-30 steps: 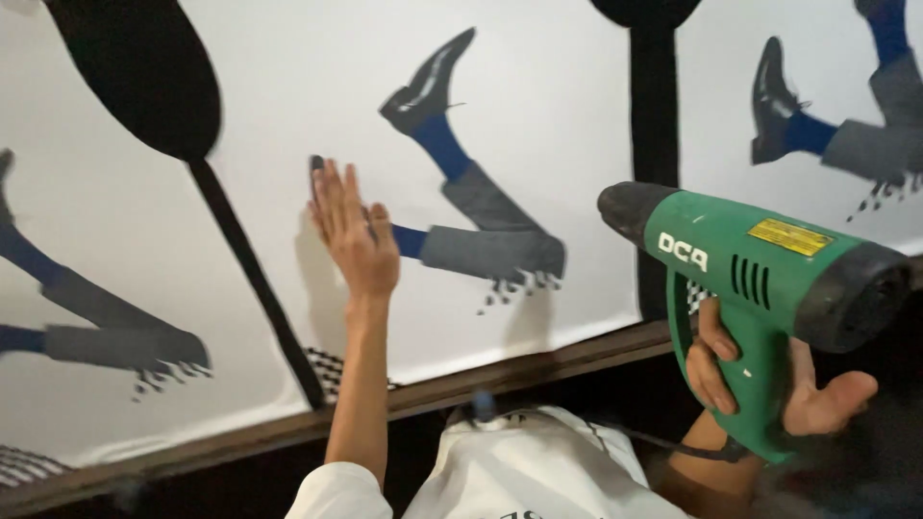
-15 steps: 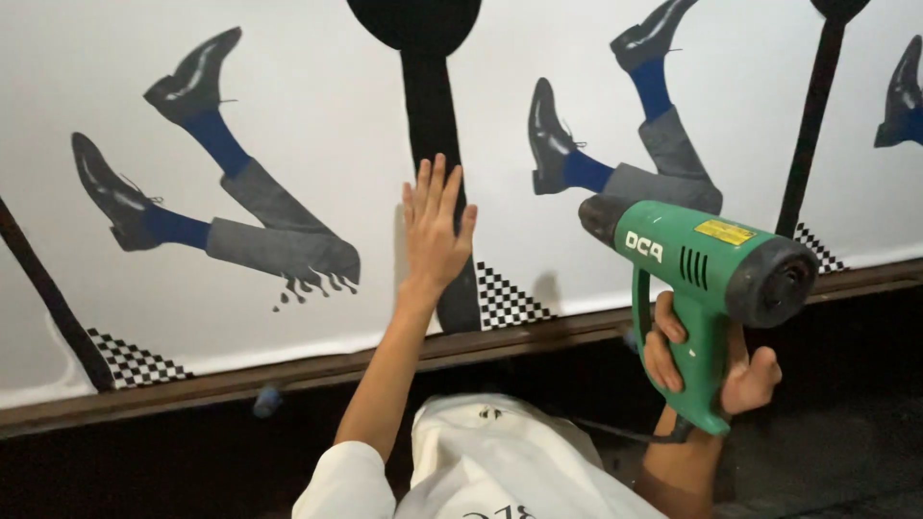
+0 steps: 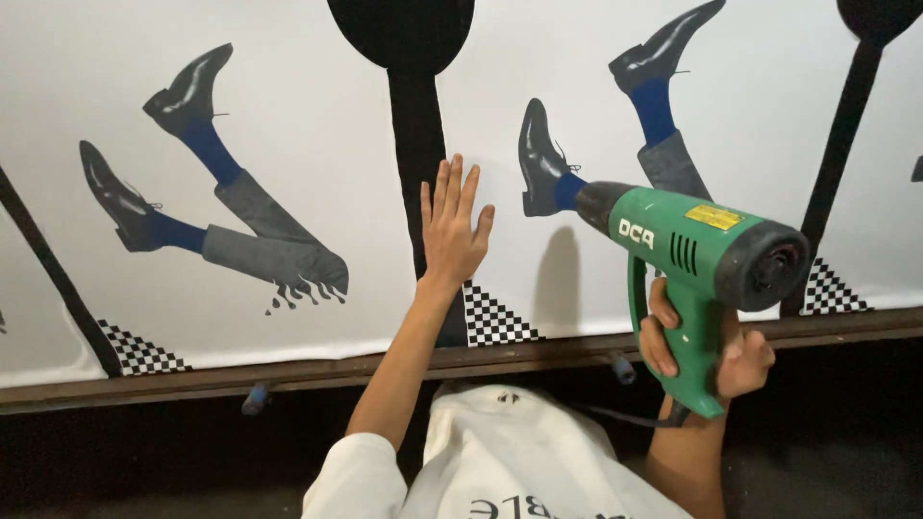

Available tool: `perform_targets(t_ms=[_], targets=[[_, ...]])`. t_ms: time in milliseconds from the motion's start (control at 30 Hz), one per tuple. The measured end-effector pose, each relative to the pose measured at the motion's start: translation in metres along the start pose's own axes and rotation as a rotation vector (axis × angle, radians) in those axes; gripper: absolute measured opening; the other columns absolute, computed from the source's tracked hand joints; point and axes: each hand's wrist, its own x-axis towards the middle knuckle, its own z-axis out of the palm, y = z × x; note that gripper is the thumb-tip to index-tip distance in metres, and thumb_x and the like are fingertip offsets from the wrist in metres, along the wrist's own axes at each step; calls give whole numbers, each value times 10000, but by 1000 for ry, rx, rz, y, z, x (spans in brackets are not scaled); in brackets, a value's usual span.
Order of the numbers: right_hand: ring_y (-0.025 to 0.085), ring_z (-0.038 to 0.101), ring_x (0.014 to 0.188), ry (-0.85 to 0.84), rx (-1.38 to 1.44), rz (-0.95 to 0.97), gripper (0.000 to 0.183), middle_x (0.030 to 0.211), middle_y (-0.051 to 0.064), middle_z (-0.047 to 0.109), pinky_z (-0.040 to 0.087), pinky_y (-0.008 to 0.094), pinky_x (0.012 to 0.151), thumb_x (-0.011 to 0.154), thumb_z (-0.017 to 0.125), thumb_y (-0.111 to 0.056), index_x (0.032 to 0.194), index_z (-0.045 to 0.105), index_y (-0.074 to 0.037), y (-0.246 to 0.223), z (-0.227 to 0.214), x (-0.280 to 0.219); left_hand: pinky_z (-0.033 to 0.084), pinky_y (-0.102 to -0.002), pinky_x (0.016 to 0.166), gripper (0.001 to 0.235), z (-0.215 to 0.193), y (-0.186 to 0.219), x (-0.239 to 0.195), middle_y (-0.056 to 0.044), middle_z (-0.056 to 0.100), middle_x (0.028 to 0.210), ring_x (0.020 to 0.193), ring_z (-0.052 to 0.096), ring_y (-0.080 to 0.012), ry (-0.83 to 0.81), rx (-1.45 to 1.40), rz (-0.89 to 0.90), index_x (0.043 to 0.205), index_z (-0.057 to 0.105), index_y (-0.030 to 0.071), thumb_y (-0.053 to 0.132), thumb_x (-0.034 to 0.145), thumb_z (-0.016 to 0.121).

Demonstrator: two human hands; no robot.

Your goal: The person uses a green heat gun to apply heat to a large white sheet of wallpaper featuring a graphic of legs and shoes. They smooth the material against the wall with their left hand while directing the heat gun with their right hand. The person then moves the heat gun away from the wall and handles the power cord.

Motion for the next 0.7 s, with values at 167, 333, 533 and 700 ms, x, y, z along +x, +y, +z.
perform_targets(t_ms=[167, 333, 533, 700], targets=[[174, 500, 585, -35, 33, 7, 733, 1051, 128, 464, 403, 290, 544, 1045, 708, -426, 1497, 344, 21, -3, 11, 29, 234, -528, 1307, 590, 0, 2, 5, -80, 268, 1707, 1603, 253, -262, 3, 200, 15, 1624, 369, 142, 392, 1117, 537], [222, 481, 518, 6, 56, -8, 266, 1024, 154, 422, 385, 303, 542, 1015, 688, -456, 824, 694, -270, -3, -8, 21, 215, -521, 1307, 566, 6, 2, 2, -75, 281, 1705, 1601, 249, -253, -19, 224, -9, 1626, 360, 161, 388, 1125, 492], [216, 497, 541, 11, 73, 49, 233, 1038, 159, 407, 393, 283, 533, 999, 654, -459, 854, 751, -305, -8, -23, 2, 218, -516, 1316, 549, 9, 1, -2, -56, 255, 1713, 1607, 251, -249, 0, 223, -14, 1632, 358, 176, 392, 1140, 472], [190, 480, 583, 19, 189, 129, 702, 1057, 161, 423, 347, 271, 513, 995, 734, -429, 1424, 401, 16, -20, -7, 3, 263, -532, 1286, 549, 10, 5, 1, -78, 310, 1691, 1584, 315, -282, 36, 239, 9, 1617, 401, 153, 380, 1128, 503]])
